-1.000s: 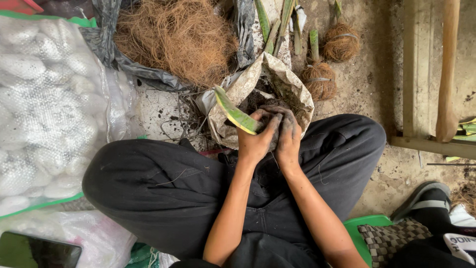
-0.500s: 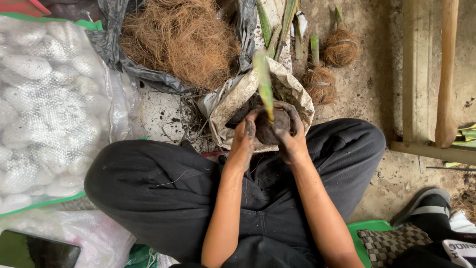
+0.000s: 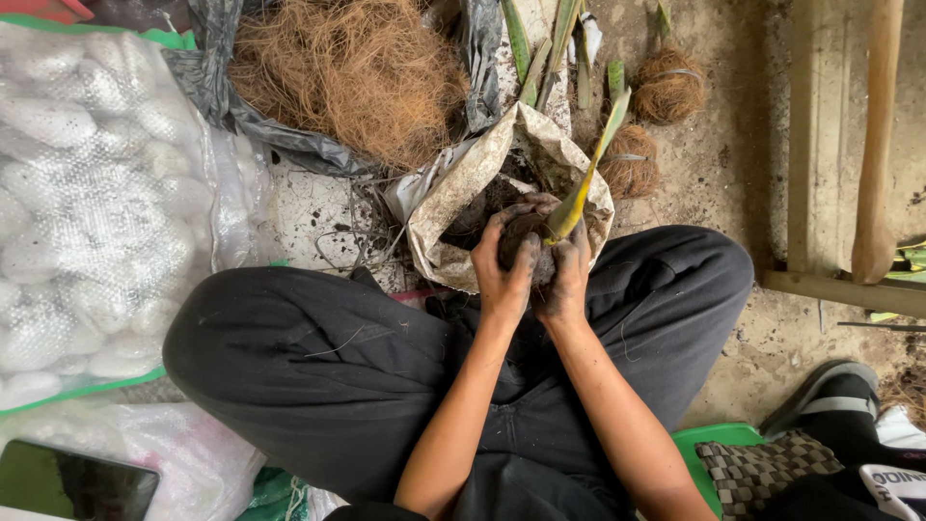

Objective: The person sits cross-legged and wraps a small plant with a long leaf in a ball of dark soil or compost. They repeatedly press and shape the soil around the plant base with both hands, occasionally adding more soil from a nearby sack.

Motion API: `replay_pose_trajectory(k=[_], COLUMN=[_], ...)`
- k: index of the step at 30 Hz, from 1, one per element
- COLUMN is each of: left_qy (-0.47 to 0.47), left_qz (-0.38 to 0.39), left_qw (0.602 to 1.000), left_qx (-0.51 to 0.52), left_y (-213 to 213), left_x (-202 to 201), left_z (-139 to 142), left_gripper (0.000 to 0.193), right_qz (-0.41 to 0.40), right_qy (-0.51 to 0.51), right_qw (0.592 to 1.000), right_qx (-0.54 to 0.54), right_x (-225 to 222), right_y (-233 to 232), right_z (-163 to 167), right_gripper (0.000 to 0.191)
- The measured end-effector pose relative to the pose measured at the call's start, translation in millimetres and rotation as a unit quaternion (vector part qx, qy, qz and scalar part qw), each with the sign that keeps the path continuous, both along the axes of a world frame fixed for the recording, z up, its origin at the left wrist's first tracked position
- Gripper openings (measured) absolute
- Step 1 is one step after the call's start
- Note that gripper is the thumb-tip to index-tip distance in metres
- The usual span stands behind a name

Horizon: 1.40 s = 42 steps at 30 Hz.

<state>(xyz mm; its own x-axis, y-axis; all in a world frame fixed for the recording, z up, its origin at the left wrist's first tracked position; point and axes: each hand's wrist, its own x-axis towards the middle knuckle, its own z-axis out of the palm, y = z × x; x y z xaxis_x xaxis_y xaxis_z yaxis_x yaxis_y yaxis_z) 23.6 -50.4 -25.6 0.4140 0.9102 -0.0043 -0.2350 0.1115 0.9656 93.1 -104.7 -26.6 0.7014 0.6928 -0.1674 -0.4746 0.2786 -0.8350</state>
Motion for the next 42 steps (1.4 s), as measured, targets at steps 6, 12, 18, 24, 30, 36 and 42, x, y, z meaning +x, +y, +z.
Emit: replay_pose_trajectory(k=[6, 12, 18, 24, 30, 36, 42], left_qy=[-0.044, -0.135, -0.074, 0.067, 0.086, 0.043, -0.042], left_qz=[-0.001, -0.021, -0.035, 0.005, -0.117, -0.158, -0.199], left_qw=[0.997, 0.974, 0.982, 0.998, 0.989, 0.986, 0.978], left_qx=[-0.063, -0.18, -0.169, -0.007, 0.019, 0.03, -0.037], left_y=[-1, -6, -9, -15, -2, 6, 12], left_x=[0, 5, 10, 19, 6, 5, -9], left_z=[-20, -29, -16, 1, 13, 19, 19], left_gripper=[0.039, 0.035, 0.035, 0.025, 0.061, 0.079, 0.083], right_qz=[-0.004, -0.036, -0.045, -0.069, -0.056, 0.008, 0.008], right_qy=[-0.019, -0.053, -0.072, 0.123, 0.0, 0.192, -0.06], right_qw=[0.999, 0.994, 0.989, 0.988, 0.995, 0.981, 0.996], right_qx=[-0.042, -0.089, -0.121, -0.069, -0.08, -0.017, -0.072], right_x=[0, 6, 12, 16, 25, 36, 32], right_y=[-3, -4, -6, -3, -6, -6, -6], right_z=[-15, -18, -10, -4, 3, 34, 12], right_gripper=[0.059, 0.06, 0.058, 0.069, 0.071, 0.09, 0.075])
